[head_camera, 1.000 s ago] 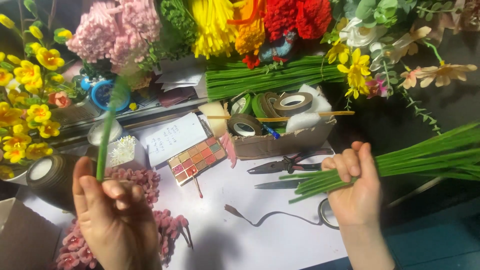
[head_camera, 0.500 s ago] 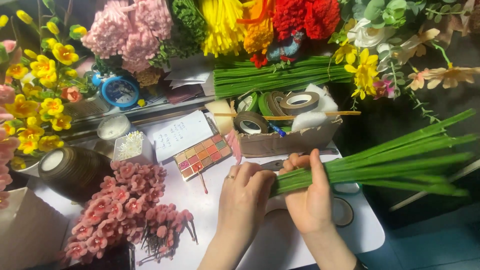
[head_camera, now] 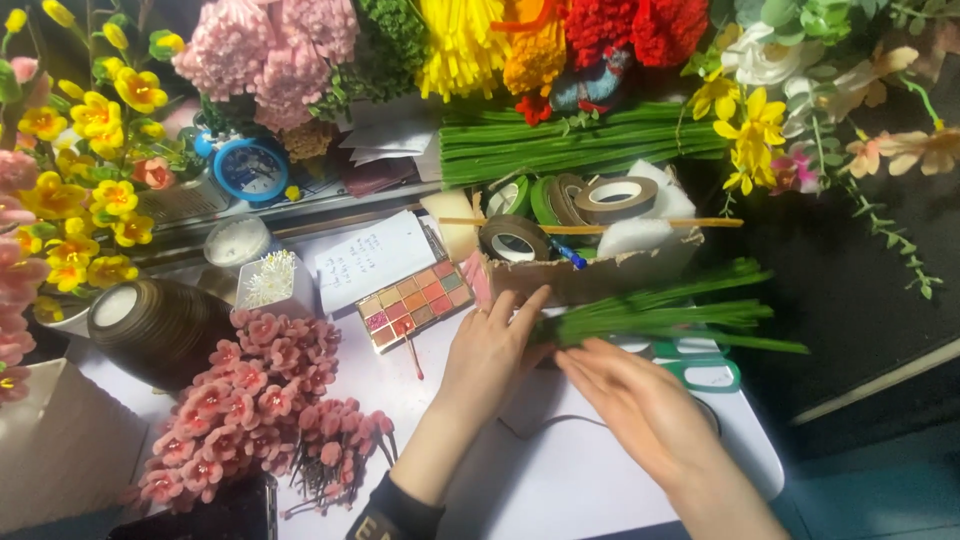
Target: The person is wrapping green floral tape around the ends of artificial flower stems at a design station.
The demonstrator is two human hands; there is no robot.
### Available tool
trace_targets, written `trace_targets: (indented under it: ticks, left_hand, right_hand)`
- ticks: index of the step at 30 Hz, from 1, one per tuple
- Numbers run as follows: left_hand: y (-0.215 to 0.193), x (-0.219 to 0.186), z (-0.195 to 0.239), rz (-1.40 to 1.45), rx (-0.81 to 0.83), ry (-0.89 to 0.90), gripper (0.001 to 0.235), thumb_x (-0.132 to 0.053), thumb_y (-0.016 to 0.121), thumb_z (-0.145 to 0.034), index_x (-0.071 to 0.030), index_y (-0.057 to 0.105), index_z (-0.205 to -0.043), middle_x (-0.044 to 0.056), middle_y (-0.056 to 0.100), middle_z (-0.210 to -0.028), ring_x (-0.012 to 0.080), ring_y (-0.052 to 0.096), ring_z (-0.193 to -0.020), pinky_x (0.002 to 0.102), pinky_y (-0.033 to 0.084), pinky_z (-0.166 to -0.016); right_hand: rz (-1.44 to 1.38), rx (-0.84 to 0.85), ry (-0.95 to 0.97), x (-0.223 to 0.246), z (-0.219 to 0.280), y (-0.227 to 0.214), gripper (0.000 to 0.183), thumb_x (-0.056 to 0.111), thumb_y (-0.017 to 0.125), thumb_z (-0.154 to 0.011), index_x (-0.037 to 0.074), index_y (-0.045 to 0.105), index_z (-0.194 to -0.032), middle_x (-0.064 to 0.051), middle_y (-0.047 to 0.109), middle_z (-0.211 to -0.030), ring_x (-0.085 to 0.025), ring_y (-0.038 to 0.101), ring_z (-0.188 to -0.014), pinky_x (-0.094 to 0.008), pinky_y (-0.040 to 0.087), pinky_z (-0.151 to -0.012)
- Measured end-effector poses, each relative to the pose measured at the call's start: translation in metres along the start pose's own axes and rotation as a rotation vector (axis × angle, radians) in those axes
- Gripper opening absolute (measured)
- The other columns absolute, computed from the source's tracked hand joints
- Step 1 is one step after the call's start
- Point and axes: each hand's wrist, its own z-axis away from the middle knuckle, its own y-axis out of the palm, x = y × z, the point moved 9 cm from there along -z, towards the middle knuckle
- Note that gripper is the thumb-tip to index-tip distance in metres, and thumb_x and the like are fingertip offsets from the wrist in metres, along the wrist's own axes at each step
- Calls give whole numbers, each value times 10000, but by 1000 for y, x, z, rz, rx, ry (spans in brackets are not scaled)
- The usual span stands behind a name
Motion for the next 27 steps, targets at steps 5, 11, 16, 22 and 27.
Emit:
trace_targets:
  ticks: [5, 11, 16, 22, 27]
  left_hand:
    - [-4, 8, 23, 125, 30, -155, 485, -134, 749, -697, -74, 544, -1132, 110, 533, -1148, 329, 518, -859, 435, 446, -703]
    - [-29, -28, 28, 54, -208, -119, 110, -70, 591, -854, -92, 626, -956, 60, 581, -1013, 322, 531, -909, 394, 438, -684]
    - [-20, -25, 12, -71, -183, -113, 86, -60, 550, -823, -110, 555, -892, 50, 502, -834, 272, 467, -771, 372, 368, -655]
    - [-26, -12, 2, -146, -214, -154, 128, -16, 515, -827, -131, 525, -770, 29, 509, -769, 265, 502, -764, 408, 374, -798]
    - [-53, -6, 19, -73, -300, -161, 112, -242, 669, -876, -181, 618, -955, -47, 562, -769, 196, 499, -715, 360, 369, -821]
  right_hand:
    - [478, -237, -54, 41, 46, -9, 313, -137, 473, -821, -157, 565, -1120, -303, 631, -1117, -347, 596, -1084, -338, 410, -1008]
    - [1426, -47, -754, 76, 16, -26, 183, 152, 656, -774, 116, 743, -931, 20, 696, -981, -106, 621, -794, -258, 483, -709]
    - [1744, 73, -1061, 67, -5, -10, 206, 221, 663, -783, 165, 724, -972, 1, 607, -1013, -207, 519, -965, -351, 442, -820]
    - [1782, 140, -1237, 63, -15, 5, 153, 157, 653, -802, 157, 711, -943, -5, 610, -961, -216, 538, -932, -361, 444, -772]
    - [1861, 42, -1410, 66, 14, 18, 134, 203, 650, -817, 224, 704, -938, 66, 635, -990, -203, 537, -910, -350, 386, -737]
